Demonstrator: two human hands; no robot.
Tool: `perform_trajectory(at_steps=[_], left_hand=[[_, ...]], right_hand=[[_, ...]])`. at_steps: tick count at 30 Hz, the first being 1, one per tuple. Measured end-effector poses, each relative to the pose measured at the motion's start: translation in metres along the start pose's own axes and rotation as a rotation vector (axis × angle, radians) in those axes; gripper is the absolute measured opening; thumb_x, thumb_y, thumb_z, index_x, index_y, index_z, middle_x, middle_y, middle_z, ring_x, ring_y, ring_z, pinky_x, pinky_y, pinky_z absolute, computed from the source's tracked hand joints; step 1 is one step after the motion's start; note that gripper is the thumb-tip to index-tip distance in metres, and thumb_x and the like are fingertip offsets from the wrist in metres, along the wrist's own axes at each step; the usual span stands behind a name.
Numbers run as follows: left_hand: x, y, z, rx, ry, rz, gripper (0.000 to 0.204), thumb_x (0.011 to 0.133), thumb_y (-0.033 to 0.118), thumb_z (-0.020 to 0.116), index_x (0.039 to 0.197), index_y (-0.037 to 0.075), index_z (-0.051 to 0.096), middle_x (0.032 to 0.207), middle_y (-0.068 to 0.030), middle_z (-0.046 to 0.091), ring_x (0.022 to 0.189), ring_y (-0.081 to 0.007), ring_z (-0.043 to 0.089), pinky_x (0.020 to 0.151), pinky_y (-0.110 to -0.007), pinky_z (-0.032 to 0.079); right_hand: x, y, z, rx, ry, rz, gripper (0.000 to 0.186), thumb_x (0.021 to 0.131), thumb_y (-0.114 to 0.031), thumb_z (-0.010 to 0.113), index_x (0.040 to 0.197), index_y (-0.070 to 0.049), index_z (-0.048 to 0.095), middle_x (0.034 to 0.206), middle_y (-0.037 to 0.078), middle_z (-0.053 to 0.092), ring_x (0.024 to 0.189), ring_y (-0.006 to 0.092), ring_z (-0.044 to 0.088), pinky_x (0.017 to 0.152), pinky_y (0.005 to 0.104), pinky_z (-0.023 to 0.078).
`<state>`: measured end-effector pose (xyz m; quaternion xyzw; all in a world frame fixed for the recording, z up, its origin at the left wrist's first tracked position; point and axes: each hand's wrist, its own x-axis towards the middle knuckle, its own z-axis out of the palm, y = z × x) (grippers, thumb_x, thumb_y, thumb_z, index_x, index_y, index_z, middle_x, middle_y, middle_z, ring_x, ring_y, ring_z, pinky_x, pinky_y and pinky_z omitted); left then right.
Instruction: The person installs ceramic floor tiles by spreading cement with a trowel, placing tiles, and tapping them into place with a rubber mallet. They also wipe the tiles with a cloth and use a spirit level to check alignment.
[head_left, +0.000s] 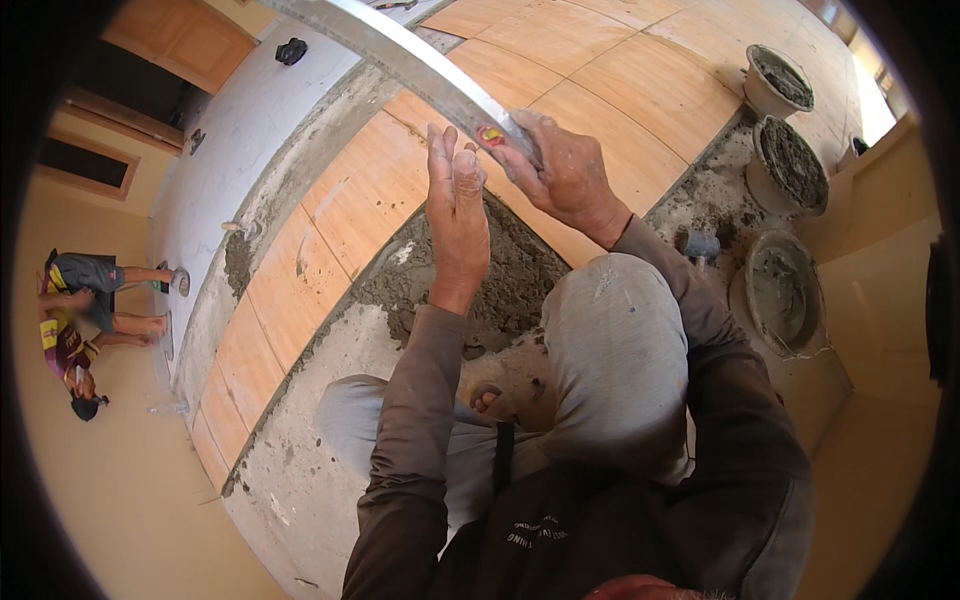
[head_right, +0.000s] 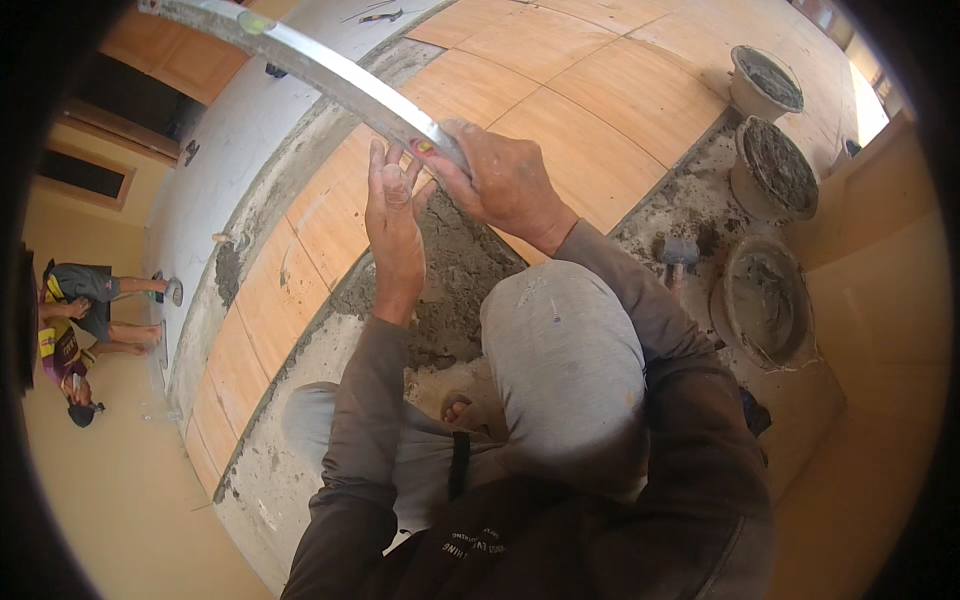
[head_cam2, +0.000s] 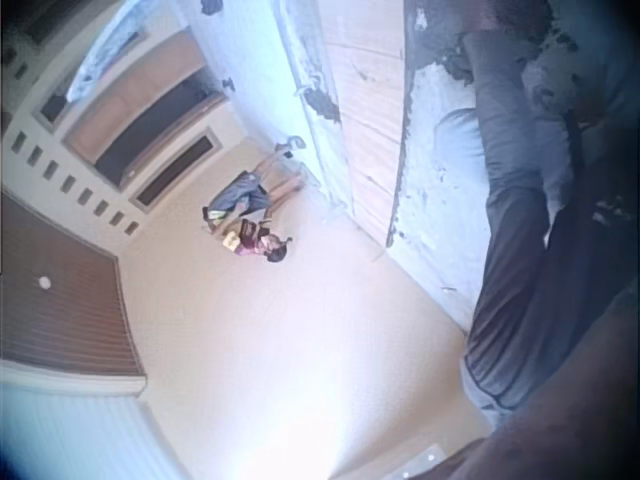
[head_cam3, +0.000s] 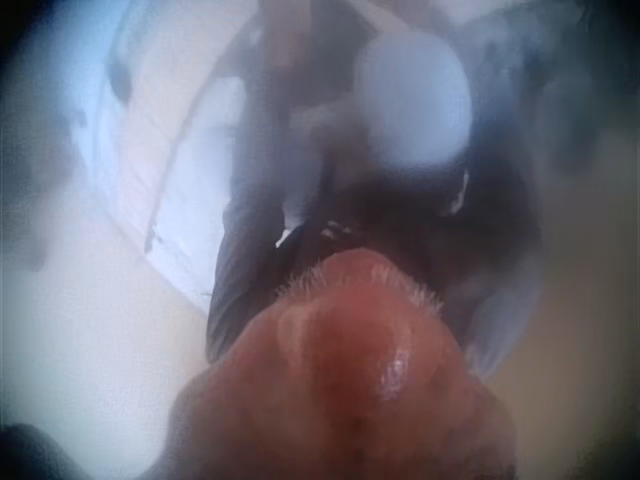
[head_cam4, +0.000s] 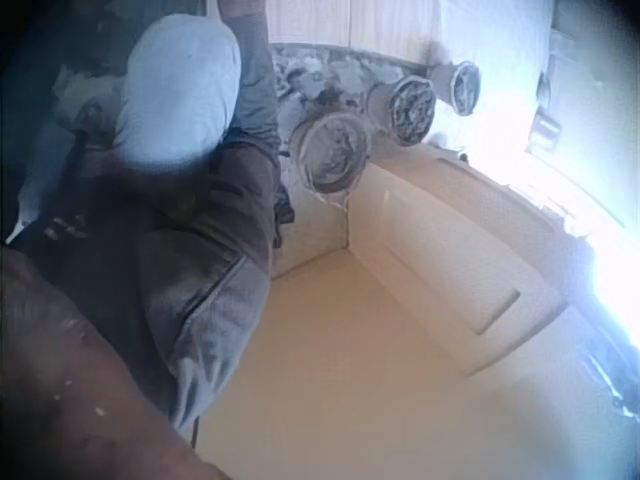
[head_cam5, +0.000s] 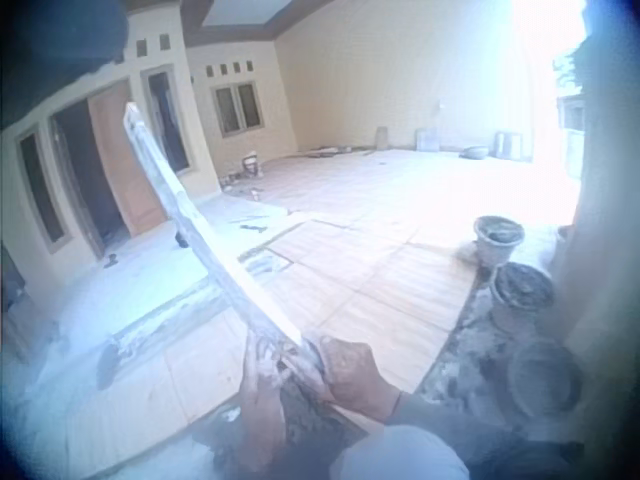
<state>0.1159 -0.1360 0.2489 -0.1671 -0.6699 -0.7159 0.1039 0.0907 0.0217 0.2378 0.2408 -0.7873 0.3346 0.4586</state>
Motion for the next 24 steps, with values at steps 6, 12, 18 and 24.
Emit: perform_trajectory(at_steps=[6,12,18,24], left_hand=[[-0.009,-0.053,0.058,0.100,0.169,-0.272,0.061,0.106,0.023,0.064,0.144,-0.013,0.034,0.113,-0.0143,0.058,0.100,-0.0134,0.058,0.085,-0.029,0.051],[0.018,-0.128,0.028,0.321,-0.043,-0.411,0.050,0.099,0.017,0.055,0.143,-0.006,0.051,0.115,-0.0145,0.056,0.091,-0.0188,0.062,0.072,-0.032,0.055],[0.022,-0.196,0.048,0.671,-0.437,-0.273,0.047,0.098,0.021,0.061,0.137,-0.005,0.061,0.123,-0.0196,0.058,0.099,-0.0316,0.067,0.088,-0.042,0.056],[0.025,-0.247,0.064,0.728,-0.520,-0.233,0.046,0.097,0.026,0.069,0.131,-0.004,0.065,0.121,-0.0146,0.062,0.109,-0.0255,0.064,0.094,-0.036,0.051]], right_hand=[[-0.104,0.011,-0.013,0.042,-0.231,0.118,0.034,0.091,-0.018,0.075,0.120,-0.004,0.064,0.093,0.012,0.064,0.080,0.0287,0.066,0.065,0.0412,0.055],[-0.239,0.064,-0.109,-0.277,-0.370,0.548,0.027,0.098,-0.017,0.068,0.123,-0.008,0.065,0.106,0.014,0.061,0.102,0.0325,0.061,0.088,0.0444,0.050],[-0.358,0.120,-0.177,-0.305,-0.254,0.783,0.032,0.105,-0.009,0.059,0.137,-0.008,0.061,0.120,0.018,0.058,0.111,0.0351,0.058,0.099,0.0436,0.048],[-0.390,0.131,-0.189,-0.554,-0.220,0.846,0.040,0.106,-0.010,0.055,0.145,-0.001,0.050,0.131,0.023,0.056,0.123,0.0391,0.055,0.108,0.0468,0.043]])
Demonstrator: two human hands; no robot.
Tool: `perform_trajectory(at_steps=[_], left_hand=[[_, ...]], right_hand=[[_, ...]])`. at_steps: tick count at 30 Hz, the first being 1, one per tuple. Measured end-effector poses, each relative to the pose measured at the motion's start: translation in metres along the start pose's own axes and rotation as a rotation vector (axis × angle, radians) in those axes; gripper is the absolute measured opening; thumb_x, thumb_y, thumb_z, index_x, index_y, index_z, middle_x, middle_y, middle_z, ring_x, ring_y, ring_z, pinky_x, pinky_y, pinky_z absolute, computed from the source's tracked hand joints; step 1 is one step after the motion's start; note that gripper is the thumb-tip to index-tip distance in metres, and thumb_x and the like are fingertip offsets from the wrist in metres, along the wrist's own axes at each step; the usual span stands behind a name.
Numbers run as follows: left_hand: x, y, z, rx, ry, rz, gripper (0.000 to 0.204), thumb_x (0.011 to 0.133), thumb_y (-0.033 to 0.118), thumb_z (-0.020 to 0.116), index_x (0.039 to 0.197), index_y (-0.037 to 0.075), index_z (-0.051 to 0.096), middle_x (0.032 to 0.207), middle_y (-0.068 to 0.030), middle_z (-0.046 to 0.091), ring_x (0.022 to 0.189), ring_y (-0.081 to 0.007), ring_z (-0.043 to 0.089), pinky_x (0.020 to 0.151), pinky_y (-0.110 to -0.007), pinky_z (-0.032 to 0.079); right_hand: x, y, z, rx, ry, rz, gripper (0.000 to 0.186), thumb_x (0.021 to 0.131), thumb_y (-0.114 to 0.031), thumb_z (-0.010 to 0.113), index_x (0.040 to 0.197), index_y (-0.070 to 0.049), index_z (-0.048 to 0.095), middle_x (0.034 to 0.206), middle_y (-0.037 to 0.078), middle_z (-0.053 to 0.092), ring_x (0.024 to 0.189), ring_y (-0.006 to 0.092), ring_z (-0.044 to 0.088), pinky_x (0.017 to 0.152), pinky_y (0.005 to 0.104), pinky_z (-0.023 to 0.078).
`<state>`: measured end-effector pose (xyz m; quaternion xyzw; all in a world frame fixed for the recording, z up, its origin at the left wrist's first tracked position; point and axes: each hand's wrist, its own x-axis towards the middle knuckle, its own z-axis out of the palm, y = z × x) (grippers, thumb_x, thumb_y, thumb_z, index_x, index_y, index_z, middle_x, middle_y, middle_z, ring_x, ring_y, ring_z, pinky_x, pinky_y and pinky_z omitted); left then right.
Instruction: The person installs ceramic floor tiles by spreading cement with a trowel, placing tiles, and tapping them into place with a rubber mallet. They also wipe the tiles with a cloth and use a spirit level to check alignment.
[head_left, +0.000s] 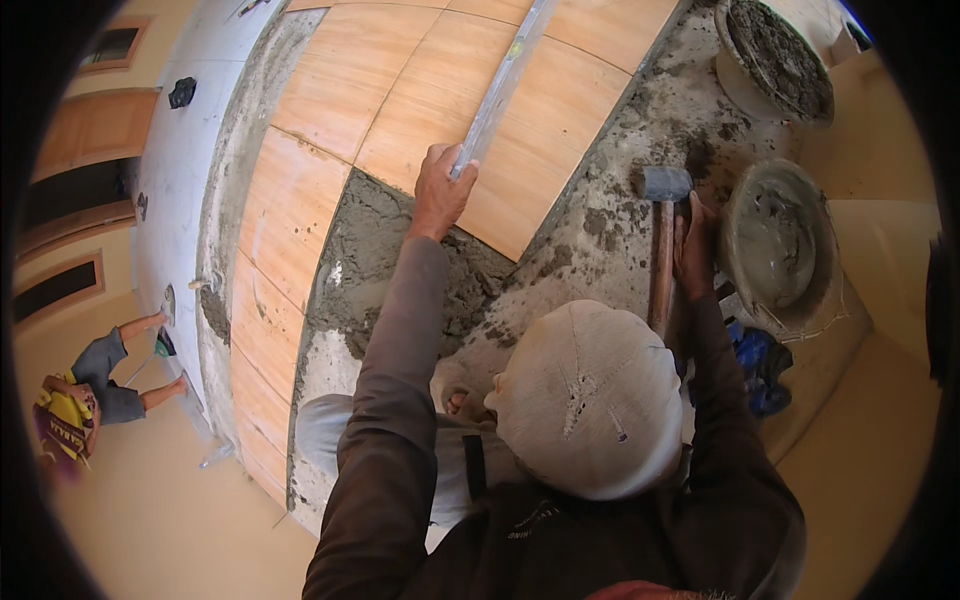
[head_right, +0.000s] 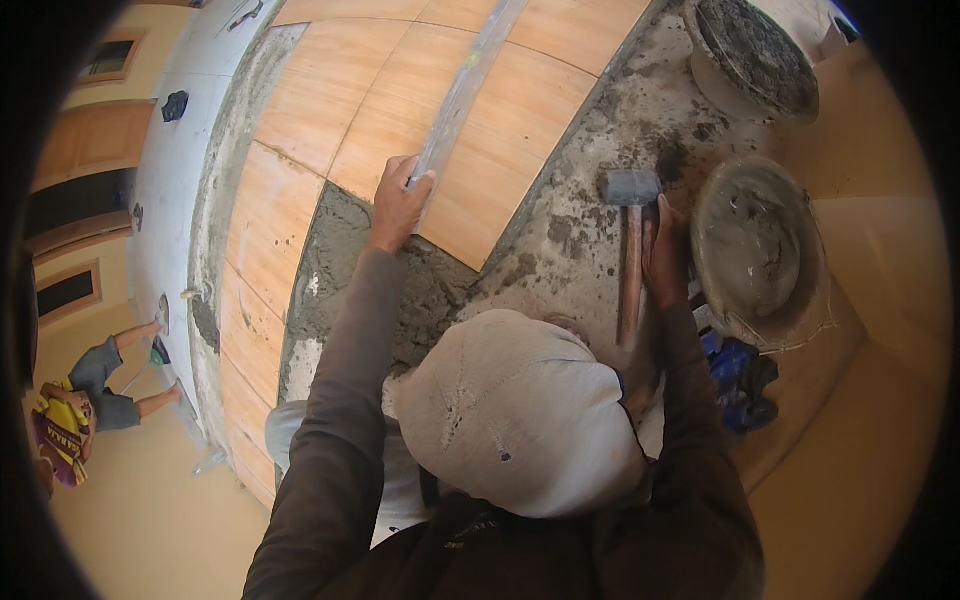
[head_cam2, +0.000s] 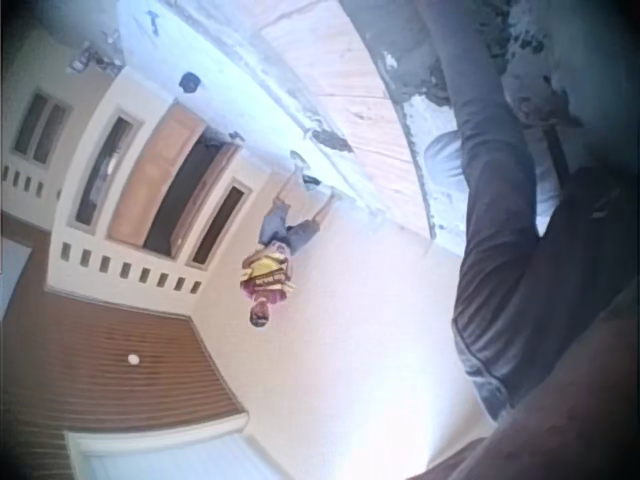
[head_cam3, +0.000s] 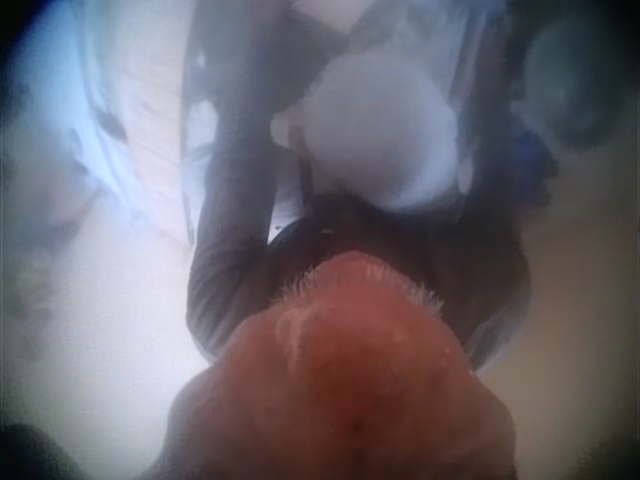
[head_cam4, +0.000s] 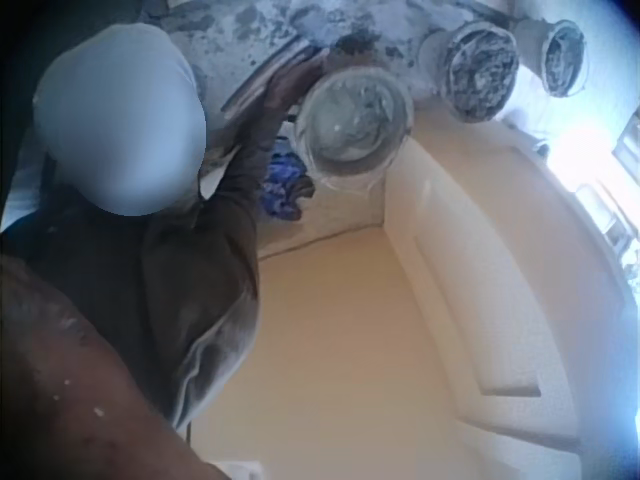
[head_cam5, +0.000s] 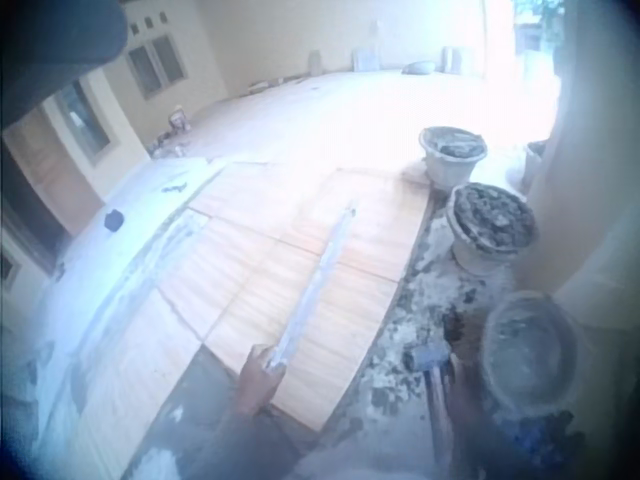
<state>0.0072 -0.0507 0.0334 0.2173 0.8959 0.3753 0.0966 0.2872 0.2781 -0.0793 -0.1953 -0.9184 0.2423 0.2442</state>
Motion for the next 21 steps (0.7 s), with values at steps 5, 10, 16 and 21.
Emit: perform_trajectory(at_steps=[5,10,16,21], left_hand=[[0.018,-0.018,0.005,0.073,-0.024,-0.022,0.045,0.097,0.028,0.069,0.131,0.000,0.067,0.122,-0.0147,0.062,0.110,-0.0285,0.063,0.095,-0.038,0.050],[0.034,-0.031,0.006,0.165,-0.086,-0.036,0.045,0.097,0.032,0.067,0.133,0.004,0.065,0.120,-0.0169,0.062,0.110,-0.0356,0.062,0.097,-0.044,0.049],[0.041,-0.032,0.011,0.350,-0.156,-0.010,0.045,0.102,0.035,0.063,0.134,0.003,0.056,0.121,-0.0211,0.062,0.115,-0.0420,0.059,0.097,-0.050,0.049],[0.038,-0.030,0.007,0.418,-0.175,-0.012,0.041,0.104,0.035,0.060,0.129,0.002,0.055,0.119,-0.0214,0.061,0.114,-0.0420,0.059,0.095,-0.051,0.049]], right_hand=[[-0.005,0.009,0.009,0.055,-0.178,0.171,0.047,0.109,-0.017,0.049,0.152,0.003,0.041,0.145,0.026,0.050,0.136,0.0409,0.048,0.117,0.0469,0.035],[-0.007,0.016,0.012,0.053,-0.206,0.240,0.047,0.108,-0.014,0.052,0.151,0.003,0.042,0.143,0.026,0.053,0.133,0.0399,0.052,0.115,0.0465,0.039],[-0.006,0.009,0.010,0.099,-0.159,0.298,0.043,0.104,-0.011,0.056,0.144,0.003,0.050,0.137,0.026,0.058,0.127,0.0422,0.056,0.110,0.0485,0.043],[-0.008,0.008,0.013,0.105,-0.165,0.311,0.042,0.106,-0.012,0.056,0.144,0.003,0.050,0.138,0.026,0.057,0.129,0.0413,0.054,0.111,0.0476,0.042]])
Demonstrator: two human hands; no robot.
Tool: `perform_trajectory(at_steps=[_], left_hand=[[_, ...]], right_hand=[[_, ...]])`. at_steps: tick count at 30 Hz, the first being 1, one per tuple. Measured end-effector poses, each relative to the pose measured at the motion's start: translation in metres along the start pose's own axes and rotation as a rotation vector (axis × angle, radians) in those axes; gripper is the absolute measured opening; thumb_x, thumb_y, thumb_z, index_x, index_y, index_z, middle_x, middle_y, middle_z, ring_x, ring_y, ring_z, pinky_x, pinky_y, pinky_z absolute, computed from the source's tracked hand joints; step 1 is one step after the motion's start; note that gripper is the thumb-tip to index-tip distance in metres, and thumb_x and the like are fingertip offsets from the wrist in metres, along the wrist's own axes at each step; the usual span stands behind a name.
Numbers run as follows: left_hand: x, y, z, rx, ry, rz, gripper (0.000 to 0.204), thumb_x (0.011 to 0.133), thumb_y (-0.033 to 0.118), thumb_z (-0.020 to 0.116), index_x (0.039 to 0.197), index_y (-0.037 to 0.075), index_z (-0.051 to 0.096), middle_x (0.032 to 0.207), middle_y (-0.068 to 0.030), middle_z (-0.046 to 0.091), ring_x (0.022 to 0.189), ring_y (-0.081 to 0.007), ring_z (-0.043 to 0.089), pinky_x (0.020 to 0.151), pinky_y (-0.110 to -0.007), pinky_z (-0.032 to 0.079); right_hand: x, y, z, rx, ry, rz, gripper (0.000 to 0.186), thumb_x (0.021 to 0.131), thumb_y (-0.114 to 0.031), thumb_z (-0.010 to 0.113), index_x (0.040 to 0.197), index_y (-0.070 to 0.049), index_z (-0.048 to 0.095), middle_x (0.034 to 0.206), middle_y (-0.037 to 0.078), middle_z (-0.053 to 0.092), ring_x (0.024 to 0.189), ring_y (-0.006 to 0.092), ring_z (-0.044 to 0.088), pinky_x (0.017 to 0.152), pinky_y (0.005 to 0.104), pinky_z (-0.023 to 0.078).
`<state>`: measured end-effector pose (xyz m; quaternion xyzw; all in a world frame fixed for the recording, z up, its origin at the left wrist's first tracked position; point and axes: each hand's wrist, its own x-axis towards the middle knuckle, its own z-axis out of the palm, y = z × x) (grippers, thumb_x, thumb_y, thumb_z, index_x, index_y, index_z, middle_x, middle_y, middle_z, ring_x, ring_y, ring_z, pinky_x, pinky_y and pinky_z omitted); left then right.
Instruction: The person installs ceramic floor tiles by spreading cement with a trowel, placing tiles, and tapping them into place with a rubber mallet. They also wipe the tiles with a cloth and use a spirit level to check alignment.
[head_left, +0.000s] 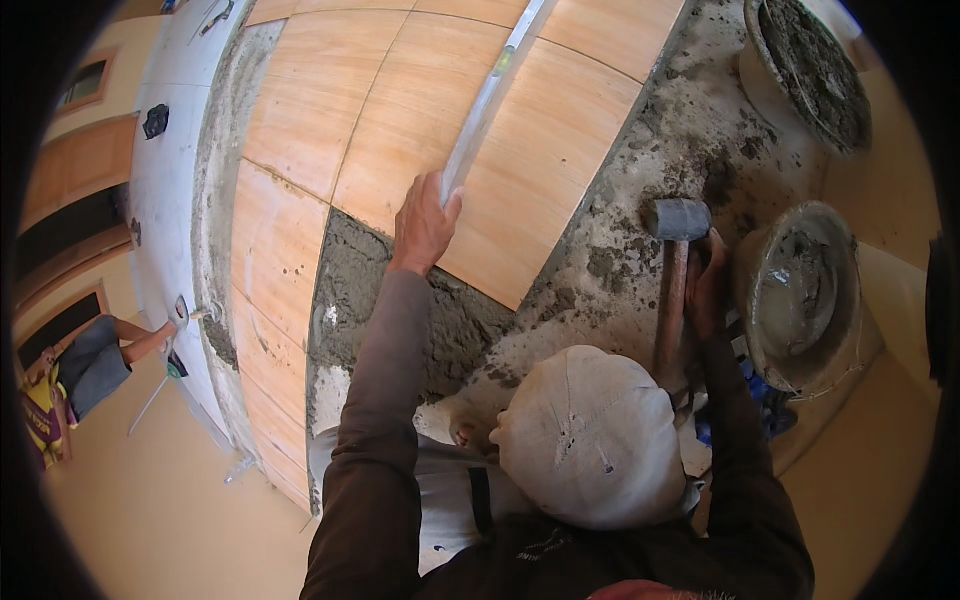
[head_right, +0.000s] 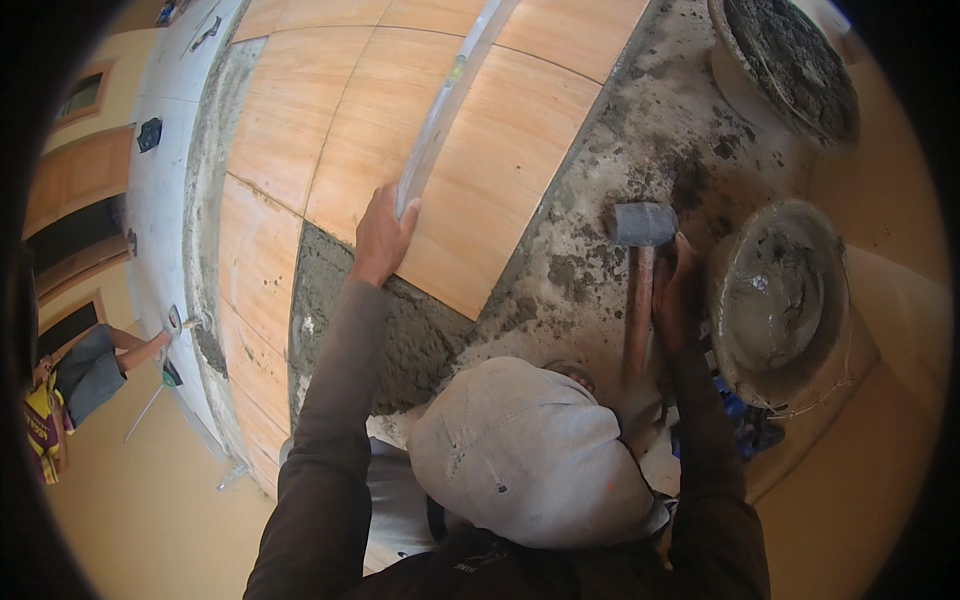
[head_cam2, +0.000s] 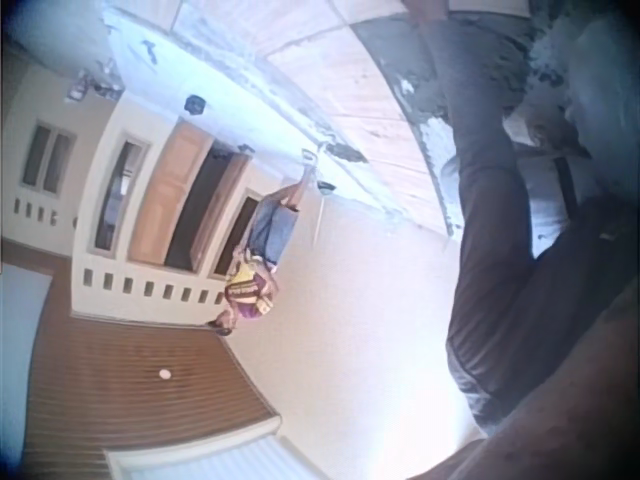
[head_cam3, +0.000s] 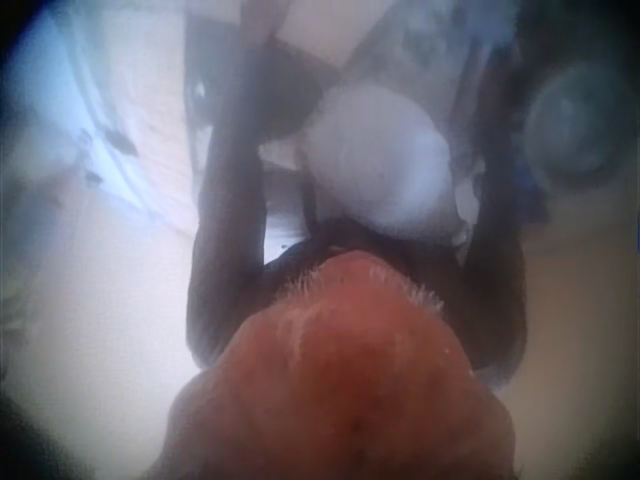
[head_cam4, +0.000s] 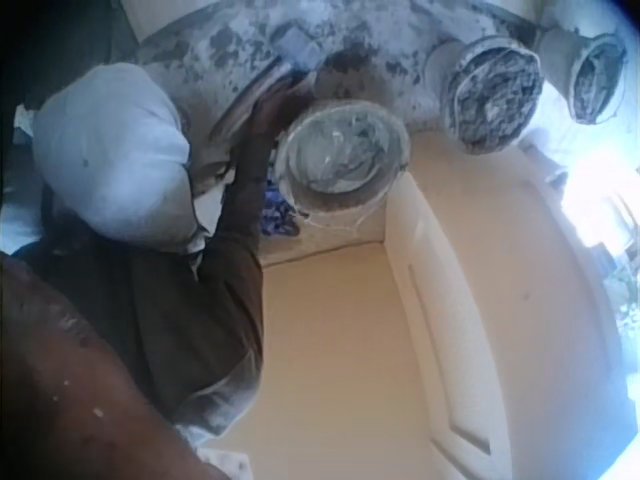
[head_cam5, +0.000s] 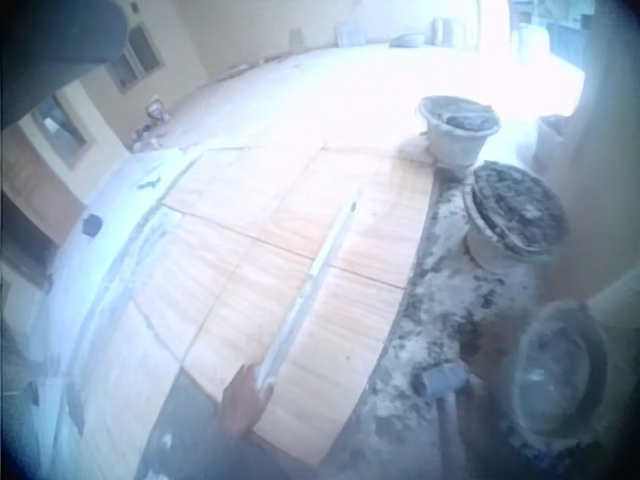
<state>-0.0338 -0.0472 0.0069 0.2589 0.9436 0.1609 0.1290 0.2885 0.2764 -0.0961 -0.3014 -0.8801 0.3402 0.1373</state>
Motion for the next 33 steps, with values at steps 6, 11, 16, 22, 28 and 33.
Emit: perform_trajectory(at_steps=[6,11,16,22,28,33], left_hand=[[0.004,0.001,0.004,0.013,-0.020,-0.004,0.040,0.104,0.034,0.061,0.127,0.002,0.056,0.118,-0.0204,0.060,0.112,-0.0415,0.059,0.094,-0.051,0.049],[0.003,-0.003,0.003,0.000,-0.010,0.009,0.041,0.103,0.034,0.061,0.126,0.002,0.056,0.117,-0.0201,0.060,0.112,-0.0409,0.060,0.093,-0.051,0.050],[0.003,-0.002,0.002,-0.014,0.006,0.018,0.039,0.103,0.034,0.062,0.126,0.003,0.057,0.116,-0.0195,0.060,0.111,-0.0412,0.060,0.093,-0.051,0.050],[0.004,0.003,0.002,-0.030,-0.001,0.001,0.038,0.103,0.033,0.061,0.127,0.004,0.057,0.114,-0.0194,0.060,0.111,-0.0411,0.060,0.093,-0.052,0.049],[0.004,0.003,0.002,-0.019,-0.010,-0.010,0.036,0.103,0.030,0.060,0.128,0.004,0.057,0.115,-0.0191,0.061,0.112,-0.0408,0.060,0.094,-0.052,0.049],[0.005,0.007,0.000,-0.008,-0.024,-0.013,0.038,0.104,0.029,0.059,0.129,0.001,0.057,0.120,-0.0221,0.061,0.113,-0.0420,0.061,0.095,-0.050,0.049]], right_hand=[[-0.004,0.004,-0.001,-0.029,-0.022,0.065,0.042,0.107,-0.014,0.055,0.145,0.003,0.048,0.139,0.026,0.056,0.131,0.0415,0.053,0.112,0.0475,0.042],[-0.007,0.013,0.003,-0.015,-0.030,0.076,0.043,0.108,-0.016,0.055,0.144,0.005,0.047,0.139,0.027,0.056,0.131,0.0419,0.053,0.112,0.0479,0.042],[-0.004,0.005,0.002,0.002,-0.029,0.093,0.042,0.108,-0.017,0.054,0.142,0.006,0.049,0.137,0.027,0.057,0.131,0.0425,0.054,0.112,0.0475,0.042],[-0.002,-0.001,-0.002,-0.014,-0.025,0.118,0.041,0.107,-0.019,0.055,0.140,0.006,0.052,0.135,0.027,0.059,0.128,0.0430,0.055,0.111,0.0472,0.042],[0.004,-0.015,-0.007,-0.069,-0.007,0.075,0.040,0.106,-0.017,0.058,0.138,0.006,0.055,0.131,0.027,0.061,0.125,0.0437,0.057,0.109,0.0476,0.044],[0.004,-0.016,-0.009,-0.073,0.008,0.037,0.039,0.105,-0.014,0.058,0.137,0.006,0.055,0.131,0.028,0.061,0.123,0.0445,0.058,0.108,0.0483,0.045]])
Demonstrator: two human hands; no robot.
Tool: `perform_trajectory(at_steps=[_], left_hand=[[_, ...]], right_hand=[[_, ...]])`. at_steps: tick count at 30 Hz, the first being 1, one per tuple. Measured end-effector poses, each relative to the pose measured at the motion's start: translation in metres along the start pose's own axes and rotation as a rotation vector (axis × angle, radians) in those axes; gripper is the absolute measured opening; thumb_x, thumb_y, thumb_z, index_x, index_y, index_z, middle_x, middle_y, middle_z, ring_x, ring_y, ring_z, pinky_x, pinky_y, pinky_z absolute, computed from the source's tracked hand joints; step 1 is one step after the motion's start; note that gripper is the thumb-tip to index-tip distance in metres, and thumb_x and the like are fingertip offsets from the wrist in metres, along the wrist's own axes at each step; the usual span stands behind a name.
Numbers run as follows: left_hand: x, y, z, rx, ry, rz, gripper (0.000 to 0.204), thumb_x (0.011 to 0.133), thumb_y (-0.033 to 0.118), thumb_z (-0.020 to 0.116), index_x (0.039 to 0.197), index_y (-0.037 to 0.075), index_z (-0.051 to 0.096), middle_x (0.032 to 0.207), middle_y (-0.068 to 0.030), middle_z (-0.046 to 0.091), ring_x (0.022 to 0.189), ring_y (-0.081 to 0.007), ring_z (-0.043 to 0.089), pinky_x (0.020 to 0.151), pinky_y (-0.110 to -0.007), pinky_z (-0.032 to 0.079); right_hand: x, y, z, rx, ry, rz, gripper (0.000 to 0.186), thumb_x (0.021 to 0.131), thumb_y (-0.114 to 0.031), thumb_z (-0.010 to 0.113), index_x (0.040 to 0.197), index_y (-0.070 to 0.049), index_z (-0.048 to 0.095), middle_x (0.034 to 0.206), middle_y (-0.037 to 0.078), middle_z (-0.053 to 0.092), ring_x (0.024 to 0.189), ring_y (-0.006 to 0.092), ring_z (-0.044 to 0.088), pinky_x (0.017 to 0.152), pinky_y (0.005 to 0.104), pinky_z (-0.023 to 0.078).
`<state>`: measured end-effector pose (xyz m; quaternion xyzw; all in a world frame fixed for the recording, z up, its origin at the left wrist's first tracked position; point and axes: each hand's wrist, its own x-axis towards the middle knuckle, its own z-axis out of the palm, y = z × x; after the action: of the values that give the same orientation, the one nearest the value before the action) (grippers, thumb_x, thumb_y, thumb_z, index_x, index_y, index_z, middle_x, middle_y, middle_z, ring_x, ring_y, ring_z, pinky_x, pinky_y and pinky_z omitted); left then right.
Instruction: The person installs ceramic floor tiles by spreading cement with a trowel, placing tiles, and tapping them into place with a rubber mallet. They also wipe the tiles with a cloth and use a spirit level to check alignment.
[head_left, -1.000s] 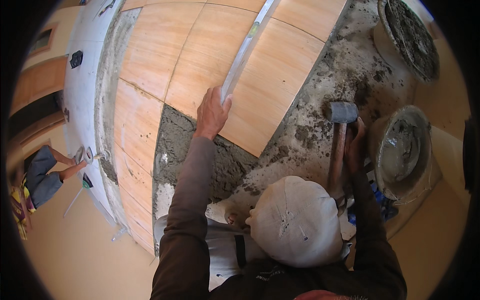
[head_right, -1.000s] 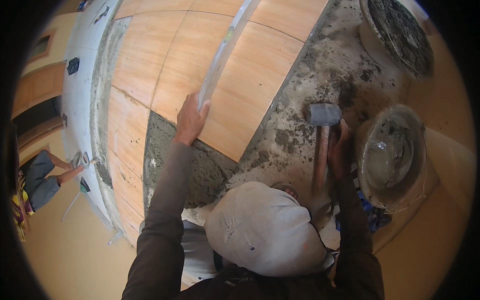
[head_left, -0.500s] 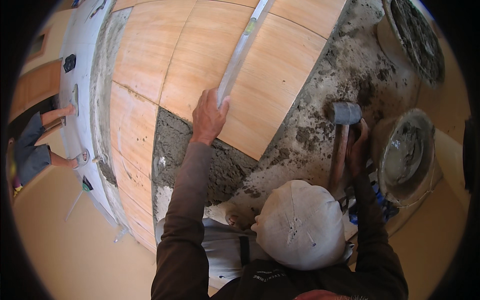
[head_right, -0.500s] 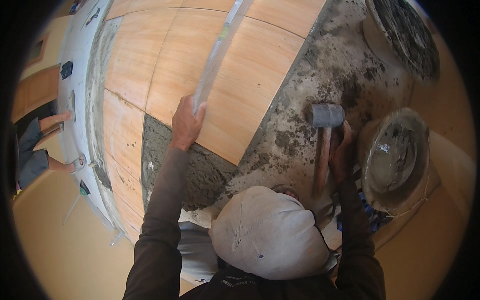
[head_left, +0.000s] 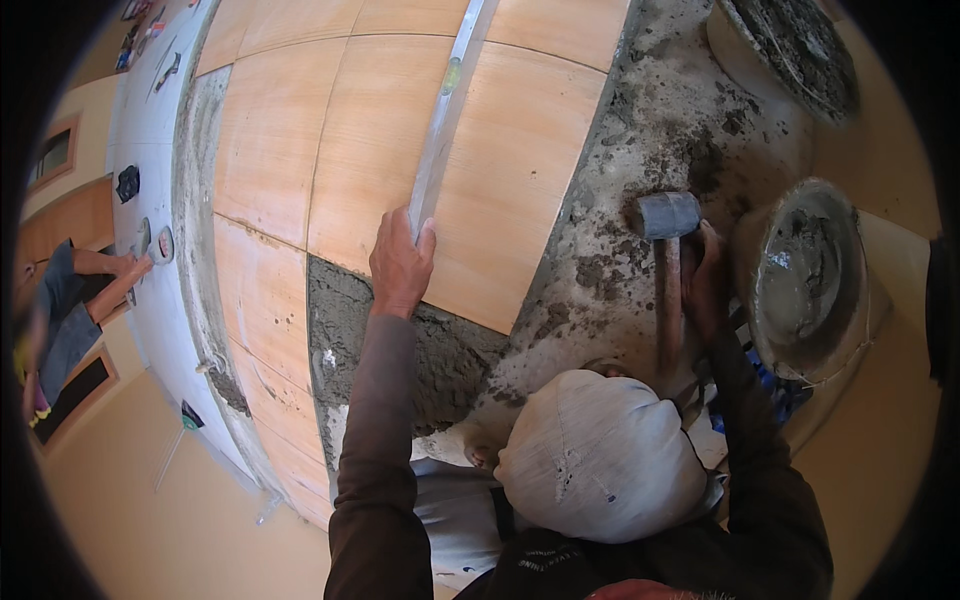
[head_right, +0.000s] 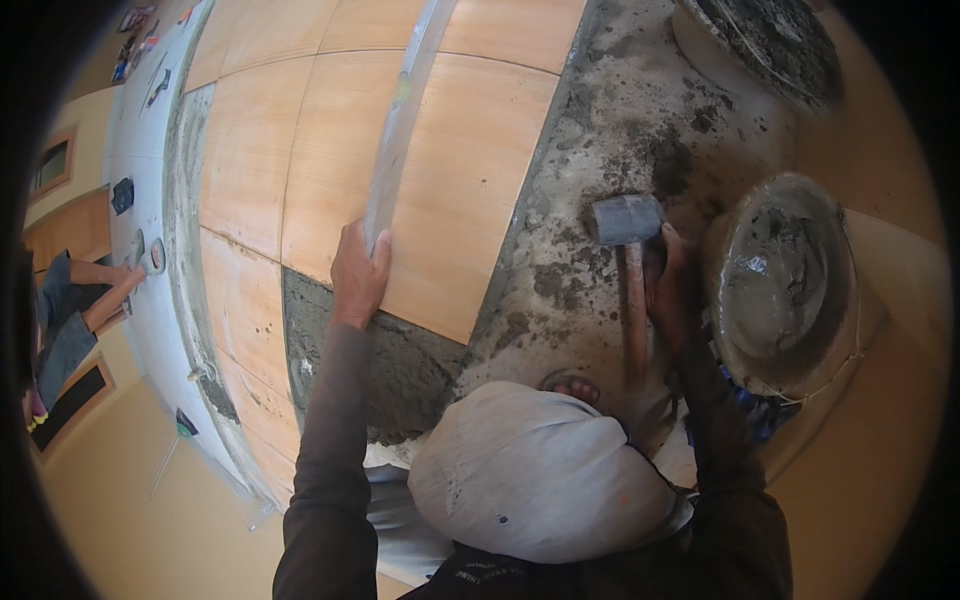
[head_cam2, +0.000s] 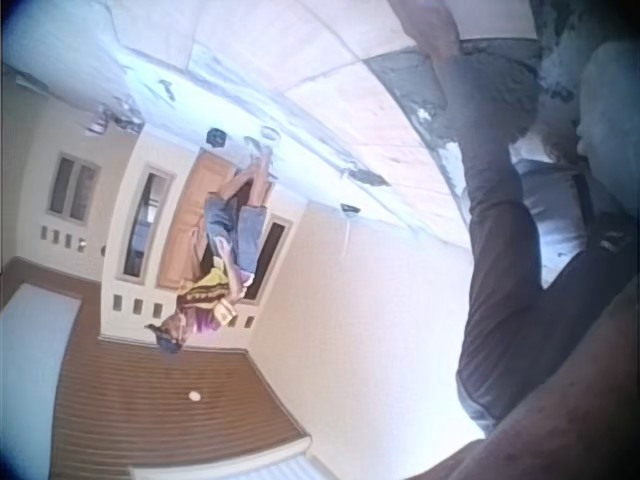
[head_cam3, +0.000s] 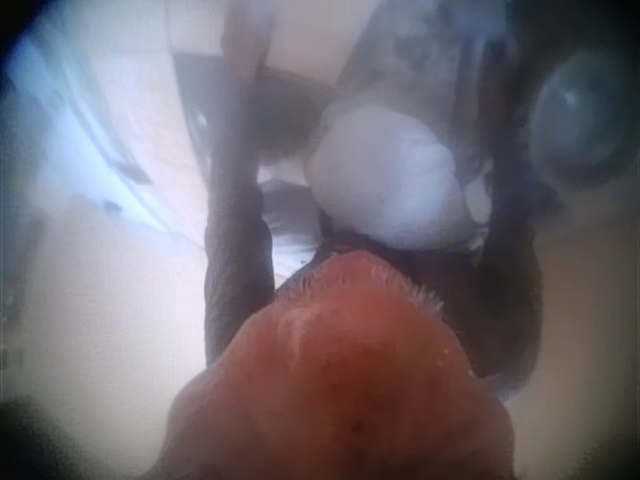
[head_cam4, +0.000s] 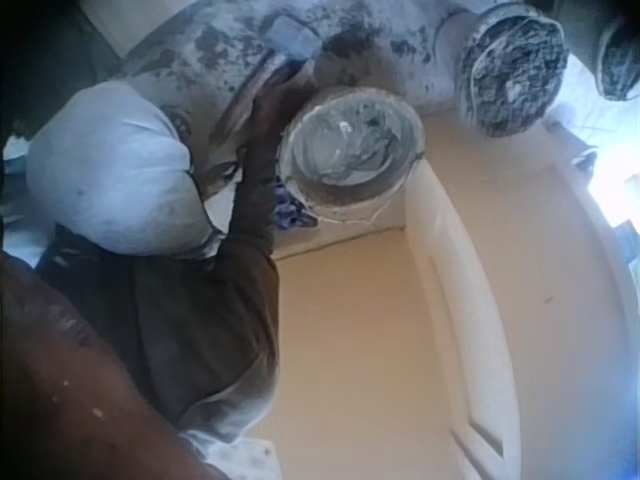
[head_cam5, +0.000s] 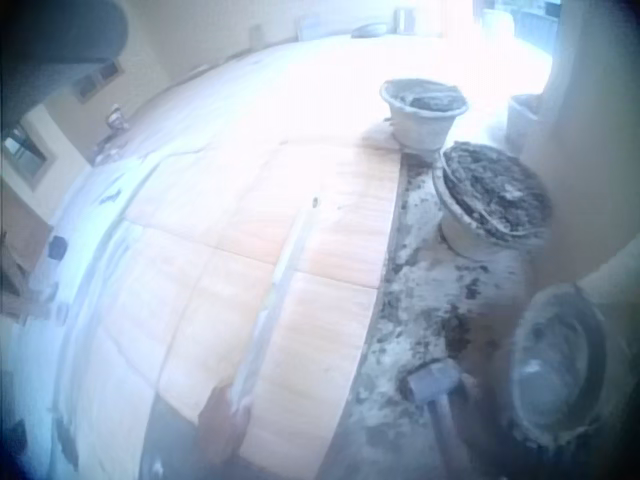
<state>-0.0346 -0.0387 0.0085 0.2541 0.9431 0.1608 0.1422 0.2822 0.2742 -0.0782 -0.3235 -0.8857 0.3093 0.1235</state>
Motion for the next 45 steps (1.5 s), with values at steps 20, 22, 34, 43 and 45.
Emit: perform_trajectory(at_steps=[20,22,34,43,45], left_hand=[[0.004,0.004,-0.003,0.022,-0.012,0.009,0.034,0.105,0.030,0.058,0.125,0.002,0.057,0.117,-0.0223,0.061,0.112,-0.0441,0.061,0.094,-0.052,0.049],[0.016,0.010,-0.009,0.025,-0.061,-0.022,0.034,0.105,0.031,0.057,0.123,0.002,0.056,0.116,-0.0225,0.062,0.111,-0.0446,0.061,0.094,-0.052,0.049],[0.110,0.113,0.015,0.165,0.117,0.579,0.053,0.102,0.027,0.063,0.145,-0.002,0.050,0.149,-0.0242,0.051,0.139,-0.0397,0.048,0.116,-0.049,0.038],[0.179,0.147,0.086,0.232,0.076,0.582,0.072,0.112,0.048,0.037,0.162,-0.002,0.027,0.170,-0.0245,0.023,0.159,-0.0402,0.017,0.129,-0.052,0.013],[0.178,0.151,0.091,0.230,0.107,0.589,0.071,0.112,0.047,0.036,0.163,-0.002,0.026,0.170,-0.0243,0.022,0.159,-0.0409,0.016,0.130,-0.052,0.013]], right_hand=[[-0.001,0.003,0.004,0.039,0.033,-0.089,0.040,0.104,-0.013,0.057,0.141,0.003,0.053,0.131,0.027,0.061,0.125,0.0450,0.057,0.108,0.0489,0.045],[0.000,0.007,0.006,0.047,0.075,-0.137,0.039,0.105,-0.013,0.056,0.141,0.003,0.053,0.129,0.027,0.061,0.123,0.0451,0.057,0.107,0.0494,0.045],[-0.003,0.017,0.011,0.089,0.112,-0.164,0.039,0.103,-0.012,0.059,0.139,0.002,0.054,0.126,0.027,0.061,0.119,0.0443,0.057,0.106,0.0504,0.044],[-0.003,0.014,0.014,0.080,0.128,-0.235,0.039,0.102,-0.011,0.059,0.138,0.004,0.054,0.131,0.027,0.061,0.123,0.0448,0.057,0.107,0.0509,0.044],[-0.001,0.015,0.015,0.089,0.151,-0.227,0.039,0.102,-0.011,0.060,0.138,0.004,0.054,0.131,0.027,0.061,0.124,0.0445,0.056,0.108,0.0508,0.044]])
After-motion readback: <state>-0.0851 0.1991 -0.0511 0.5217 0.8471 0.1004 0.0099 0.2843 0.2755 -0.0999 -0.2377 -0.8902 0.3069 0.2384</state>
